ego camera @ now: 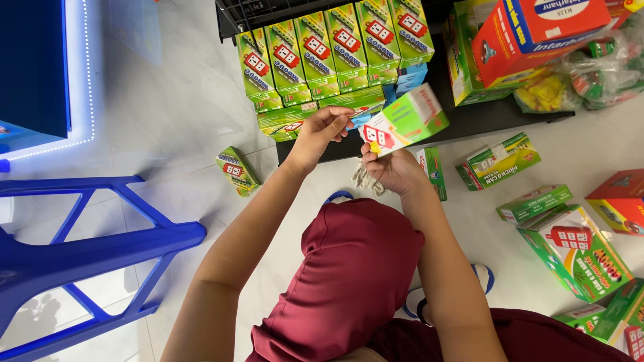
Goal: The person picks up a cloth from the floor and uses it to wipe the top glass surfaces of two washing machines before returning to a shelf to organize boxed electrical items.
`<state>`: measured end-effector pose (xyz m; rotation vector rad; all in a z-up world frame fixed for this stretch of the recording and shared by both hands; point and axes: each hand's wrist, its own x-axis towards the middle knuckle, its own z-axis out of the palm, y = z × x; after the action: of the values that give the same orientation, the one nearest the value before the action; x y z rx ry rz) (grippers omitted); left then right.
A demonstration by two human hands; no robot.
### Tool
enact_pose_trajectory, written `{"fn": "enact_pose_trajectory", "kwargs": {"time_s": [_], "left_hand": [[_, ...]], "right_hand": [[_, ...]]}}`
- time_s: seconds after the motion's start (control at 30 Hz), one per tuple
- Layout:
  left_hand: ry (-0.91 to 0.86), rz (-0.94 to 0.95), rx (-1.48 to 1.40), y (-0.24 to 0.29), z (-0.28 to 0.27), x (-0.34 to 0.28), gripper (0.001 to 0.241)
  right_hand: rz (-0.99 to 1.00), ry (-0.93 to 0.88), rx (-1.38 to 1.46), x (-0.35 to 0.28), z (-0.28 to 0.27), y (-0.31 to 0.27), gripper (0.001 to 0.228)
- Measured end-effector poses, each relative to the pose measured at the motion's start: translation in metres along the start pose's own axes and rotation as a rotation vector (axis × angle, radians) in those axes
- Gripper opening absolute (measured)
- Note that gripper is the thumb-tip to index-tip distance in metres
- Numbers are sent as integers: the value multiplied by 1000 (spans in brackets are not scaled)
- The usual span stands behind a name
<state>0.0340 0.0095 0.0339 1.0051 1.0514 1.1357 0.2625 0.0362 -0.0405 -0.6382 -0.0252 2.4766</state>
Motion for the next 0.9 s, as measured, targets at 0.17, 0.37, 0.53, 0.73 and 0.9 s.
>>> {"fn": "enact_pose_trajectory", "kwargs": {"time_s": [0.17,0.37,0.53,0.73,0.9], "left_hand": [[-11,6,33,-5,14,3,27],[-38,-13,58,-8,22,5,26],[-3,60,56,-8,23,0,44],[67,62,-41,-22,10,-13,58],[325,70,-261,-24,-25,-27,59]], "right_hand": [[108,-133,214,-10,-9,-9,32],[70,-99,204,-14,-16,-13,33],[-224,190,-143,-15,-2,-7,29],[-332,208,-290,9,-2,-1,33],[-515,219,-427,57,-8,14,39]]}}
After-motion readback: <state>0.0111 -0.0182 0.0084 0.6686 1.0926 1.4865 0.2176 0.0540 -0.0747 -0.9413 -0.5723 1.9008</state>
